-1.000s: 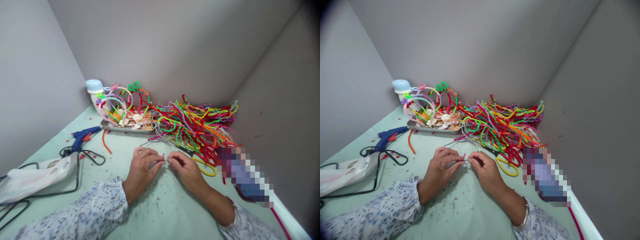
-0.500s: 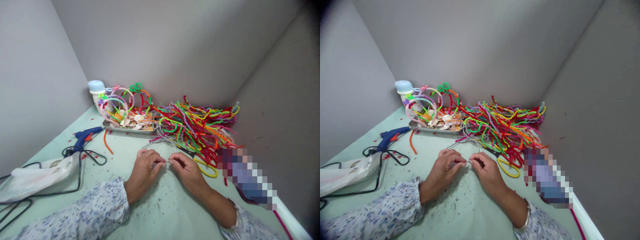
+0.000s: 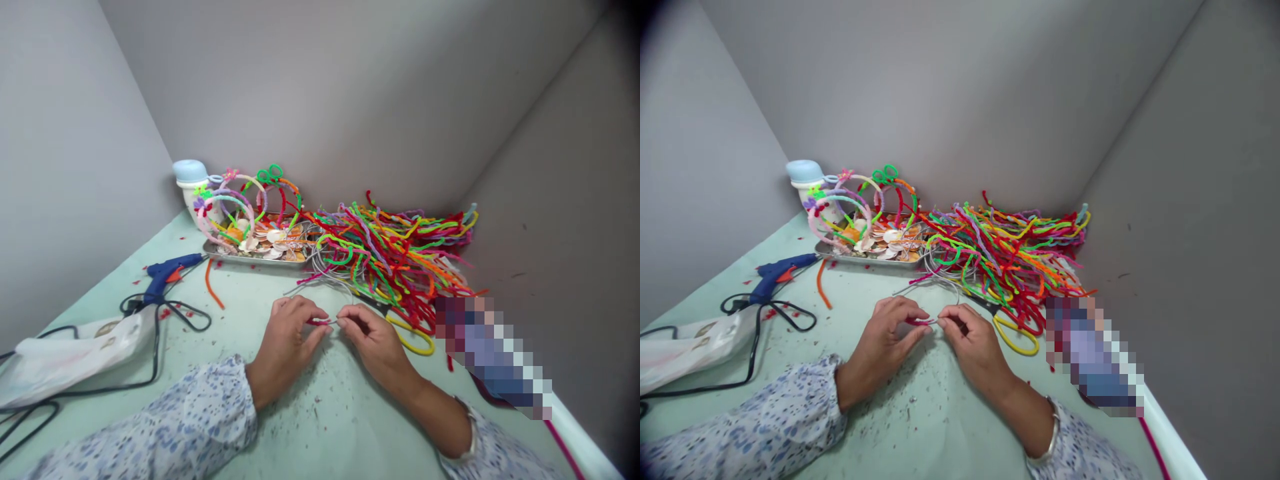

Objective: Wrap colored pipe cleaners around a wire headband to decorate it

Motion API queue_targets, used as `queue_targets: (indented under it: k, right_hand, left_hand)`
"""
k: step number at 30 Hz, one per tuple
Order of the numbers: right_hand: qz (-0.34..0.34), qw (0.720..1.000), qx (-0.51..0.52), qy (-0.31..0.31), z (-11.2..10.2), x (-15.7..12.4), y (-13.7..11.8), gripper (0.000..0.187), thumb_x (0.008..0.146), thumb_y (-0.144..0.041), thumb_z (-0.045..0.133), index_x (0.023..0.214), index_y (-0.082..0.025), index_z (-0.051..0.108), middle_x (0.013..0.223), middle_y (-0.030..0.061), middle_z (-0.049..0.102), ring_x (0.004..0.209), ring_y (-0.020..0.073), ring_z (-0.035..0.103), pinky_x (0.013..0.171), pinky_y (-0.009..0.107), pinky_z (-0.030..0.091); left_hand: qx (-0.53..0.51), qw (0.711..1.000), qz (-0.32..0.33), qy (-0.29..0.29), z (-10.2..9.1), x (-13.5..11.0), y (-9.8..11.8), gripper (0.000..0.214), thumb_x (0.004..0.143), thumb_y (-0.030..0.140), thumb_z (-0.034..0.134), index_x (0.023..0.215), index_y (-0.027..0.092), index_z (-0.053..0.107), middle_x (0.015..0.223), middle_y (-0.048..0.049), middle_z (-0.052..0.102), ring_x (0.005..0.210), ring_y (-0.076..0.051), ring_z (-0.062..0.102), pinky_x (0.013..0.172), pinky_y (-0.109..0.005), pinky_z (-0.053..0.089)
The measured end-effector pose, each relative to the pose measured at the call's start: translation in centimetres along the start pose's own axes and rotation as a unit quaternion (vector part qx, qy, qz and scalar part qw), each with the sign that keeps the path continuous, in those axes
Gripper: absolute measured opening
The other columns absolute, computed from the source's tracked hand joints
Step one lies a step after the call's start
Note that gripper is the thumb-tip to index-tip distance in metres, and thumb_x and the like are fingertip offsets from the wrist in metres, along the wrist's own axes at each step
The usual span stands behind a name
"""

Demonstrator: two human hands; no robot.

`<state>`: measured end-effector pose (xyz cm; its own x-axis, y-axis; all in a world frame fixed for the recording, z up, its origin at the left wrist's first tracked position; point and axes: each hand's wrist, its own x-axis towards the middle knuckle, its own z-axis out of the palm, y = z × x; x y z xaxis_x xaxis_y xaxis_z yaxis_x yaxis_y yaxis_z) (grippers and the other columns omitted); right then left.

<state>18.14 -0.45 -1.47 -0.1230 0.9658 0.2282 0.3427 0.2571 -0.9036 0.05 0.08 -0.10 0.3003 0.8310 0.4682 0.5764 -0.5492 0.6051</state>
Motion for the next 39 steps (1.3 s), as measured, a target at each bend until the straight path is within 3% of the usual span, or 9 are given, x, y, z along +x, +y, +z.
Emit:
queue_targets:
  k: [16,26,39]
  right_hand:
    - [-0.018,1.000,-0.012,-0.002,-0.02,-0.02,0.19,0.010,0.089,-0.029,0.056,0.089,-0.023,0.063,0.084,-0.0008,0.061,0.078,0.0146,0.056,0.070,0.024,0.043]
    - [-0.010,1.000,-0.014,0.000,-0.13,0.01,0.08,0.012,0.090,-0.031,0.055,0.089,-0.023,0.063,0.082,-0.0011,0.060,0.075,0.0142,0.055,0.068,0.024,0.042]
    - [-0.021,1.000,-0.021,-0.003,-0.05,-0.05,-0.04,0.012,0.089,-0.030,0.055,0.086,-0.022,0.064,0.080,0.0002,0.060,0.073,0.0153,0.055,0.066,0.025,0.042]
  left_hand:
    - [-0.013,0.996,-0.048,-0.076,-0.23,0.32,0.60,0.011,0.089,0.023,0.056,0.080,0.018,0.061,0.080,0.0001,0.062,0.081,-0.016,0.054,0.084,-0.036,0.034]
    - [-0.027,0.996,-0.031,-0.074,-0.34,0.22,0.56,0.014,0.092,0.026,0.049,0.086,0.019,0.060,0.085,-0.0009,0.061,0.085,-0.017,0.053,0.086,-0.036,0.035]
    - [-0.005,0.995,-0.022,-0.097,-0.06,0.19,0.49,0.024,0.094,0.020,0.041,0.080,0.019,0.060,0.082,-0.0025,0.061,0.082,-0.018,0.054,0.085,-0.038,0.036]
